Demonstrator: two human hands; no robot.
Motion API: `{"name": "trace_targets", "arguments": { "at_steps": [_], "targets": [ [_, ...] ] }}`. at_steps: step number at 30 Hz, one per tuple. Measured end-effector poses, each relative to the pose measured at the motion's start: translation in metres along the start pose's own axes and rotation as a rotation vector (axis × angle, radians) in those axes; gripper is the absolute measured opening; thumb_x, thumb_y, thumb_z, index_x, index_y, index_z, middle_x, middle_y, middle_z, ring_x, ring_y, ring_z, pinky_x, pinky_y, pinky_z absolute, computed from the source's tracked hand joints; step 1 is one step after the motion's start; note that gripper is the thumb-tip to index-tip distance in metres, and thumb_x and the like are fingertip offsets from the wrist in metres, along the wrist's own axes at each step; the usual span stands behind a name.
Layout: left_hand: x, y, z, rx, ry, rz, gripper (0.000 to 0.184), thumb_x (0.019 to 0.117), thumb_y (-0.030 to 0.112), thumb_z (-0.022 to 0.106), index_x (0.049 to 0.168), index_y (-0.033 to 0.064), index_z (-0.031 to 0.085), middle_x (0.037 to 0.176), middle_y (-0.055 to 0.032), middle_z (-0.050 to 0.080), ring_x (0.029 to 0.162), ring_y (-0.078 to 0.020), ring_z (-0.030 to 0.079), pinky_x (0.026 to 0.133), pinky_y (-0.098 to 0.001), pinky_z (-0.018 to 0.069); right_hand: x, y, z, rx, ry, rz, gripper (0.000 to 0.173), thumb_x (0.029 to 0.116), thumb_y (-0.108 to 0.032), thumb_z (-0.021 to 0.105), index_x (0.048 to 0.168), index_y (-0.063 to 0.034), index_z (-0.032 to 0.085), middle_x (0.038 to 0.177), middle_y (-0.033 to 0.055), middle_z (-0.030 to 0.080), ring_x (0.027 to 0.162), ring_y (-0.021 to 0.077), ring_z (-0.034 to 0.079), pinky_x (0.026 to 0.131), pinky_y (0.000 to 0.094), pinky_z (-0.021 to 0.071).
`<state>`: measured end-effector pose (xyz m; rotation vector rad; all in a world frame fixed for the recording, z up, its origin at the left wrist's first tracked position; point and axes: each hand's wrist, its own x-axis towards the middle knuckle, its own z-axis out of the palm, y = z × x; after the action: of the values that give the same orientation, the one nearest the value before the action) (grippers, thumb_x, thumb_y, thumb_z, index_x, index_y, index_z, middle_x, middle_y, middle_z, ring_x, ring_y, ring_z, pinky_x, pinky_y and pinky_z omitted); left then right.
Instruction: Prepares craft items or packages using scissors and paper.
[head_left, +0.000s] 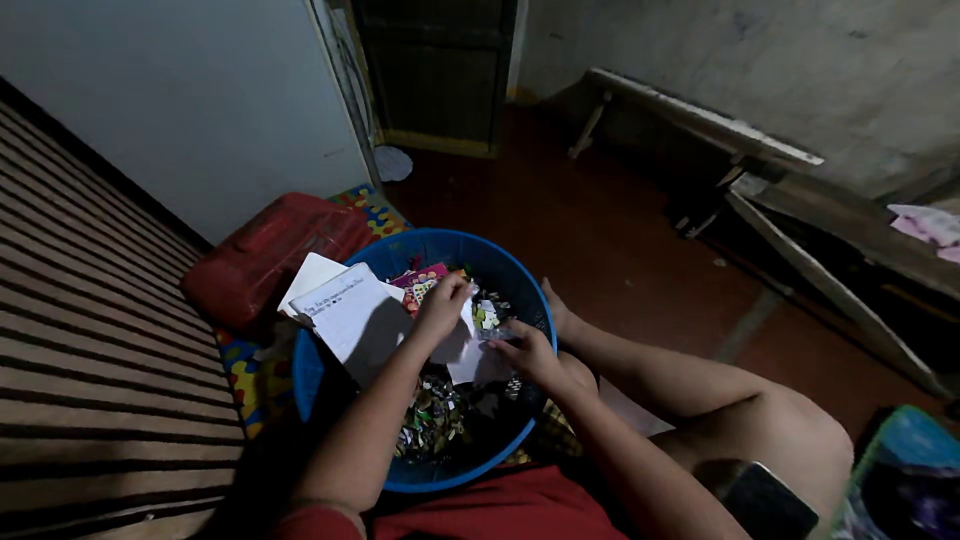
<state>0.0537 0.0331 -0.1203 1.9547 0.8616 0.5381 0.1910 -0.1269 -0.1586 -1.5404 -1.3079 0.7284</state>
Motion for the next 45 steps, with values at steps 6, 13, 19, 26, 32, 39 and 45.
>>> {"name": "trace_targets", "arguments": {
  "at_steps": [6, 13, 19, 26, 32, 39, 45],
  "targets": [
    [0.008, -0.032, -0.066, 0.053, 0.570, -0.045, 0.041, 0.1094, 0.027, 0.048, 0.123, -0.0098, 0.059, 0.114, -0.0293, 0.064, 0.105, -0.0406, 0.064, 0.094, -0.0601, 0.0503, 0.002, 0.007, -0.003, 0.124, 0.075, 0.092, 0.019, 0.0956, -0.014, 0.069, 0.108, -0.0001, 0.066, 0.092, 0.0038, 0.068, 0.078, 0.0047, 0.064, 0.076, 0.0246, 0.0558],
    [0.000, -0.021, -0.069, 0.272, 0.674, -0.051, 0.039, 0.1039, 0.034, 0.060, 0.118, -0.0011, 0.069, 0.125, -0.0269, 0.062, 0.114, -0.0444, 0.060, 0.098, -0.0636, 0.0478, 0.004, 0.008, -0.003, 0.267, 0.169, 0.137, 0.021, 0.0984, -0.015, 0.066, 0.111, 0.0011, 0.065, 0.089, 0.0042, 0.069, 0.078, 0.0079, 0.067, 0.075, 0.0281, 0.0586],
    [-0.004, 0.004, -0.017, 0.230, 0.180, 0.128, 0.045, 0.0982, 0.034, 0.069, 0.131, 0.0044, 0.064, 0.140, -0.0205, 0.056, 0.128, -0.0366, 0.055, 0.105, -0.0563, 0.0480, 0.005, 0.010, -0.003, 0.297, 0.136, 0.164, 0.019, 0.1002, -0.014, 0.063, 0.113, 0.0007, 0.064, 0.089, 0.0036, 0.069, 0.078, 0.0078, 0.067, 0.076, 0.0278, 0.0584],
    [-0.018, 0.025, 0.018, 0.300, -0.319, 0.088, 0.033, 0.1066, 0.027, 0.055, 0.121, 0.0004, 0.068, 0.119, -0.0191, 0.068, 0.115, -0.0313, 0.065, 0.104, -0.0518, 0.0477, 0.005, 0.008, -0.002, 0.305, 0.109, 0.120, 0.028, 0.0980, -0.013, 0.066, 0.120, 0.0014, 0.057, 0.102, 0.0072, 0.066, 0.082, 0.0080, 0.066, 0.076, 0.0274, 0.0580],
    [-0.020, 0.026, 0.023, 0.253, -0.295, 0.091, 0.034, 0.1071, 0.028, 0.052, 0.120, 0.0001, 0.067, 0.117, -0.0182, 0.070, 0.114, -0.0296, 0.065, 0.103, -0.0504, 0.0478, 0.002, 0.011, 0.002, 0.268, 0.249, 0.013, 0.013, 0.0971, -0.013, 0.067, 0.098, -0.0004, 0.065, 0.078, -0.0001, 0.064, 0.063, 0.0027, 0.058, 0.062, 0.0212, 0.0525],
    [-0.014, 0.018, 0.022, 0.076, -0.213, 0.012, 0.030, 0.1054, 0.022, 0.055, 0.115, -0.0037, 0.067, 0.115, -0.0205, 0.068, 0.110, -0.0296, 0.064, 0.100, -0.0513, 0.0491, 0.000, 0.017, 0.004, 0.261, 0.314, -0.150, 0.006, 0.0923, -0.005, 0.069, 0.093, 0.0006, 0.070, 0.088, 0.0029, 0.067, 0.079, 0.0036, 0.063, 0.075, 0.0218, 0.0560],
    [0.002, 0.000, -0.013, 0.141, -0.004, -0.054, 0.029, 0.1049, 0.021, 0.059, 0.117, -0.0036, 0.068, 0.124, -0.0222, 0.066, 0.120, -0.0350, 0.062, 0.106, -0.0566, 0.0464, -0.003, 0.015, 0.000, 0.320, 0.209, -0.152, 0.006, 0.0924, -0.001, 0.068, 0.097, 0.0018, 0.070, 0.092, 0.0034, 0.069, 0.081, 0.0056, 0.066, 0.077, 0.0243, 0.0582]
  ]
}}
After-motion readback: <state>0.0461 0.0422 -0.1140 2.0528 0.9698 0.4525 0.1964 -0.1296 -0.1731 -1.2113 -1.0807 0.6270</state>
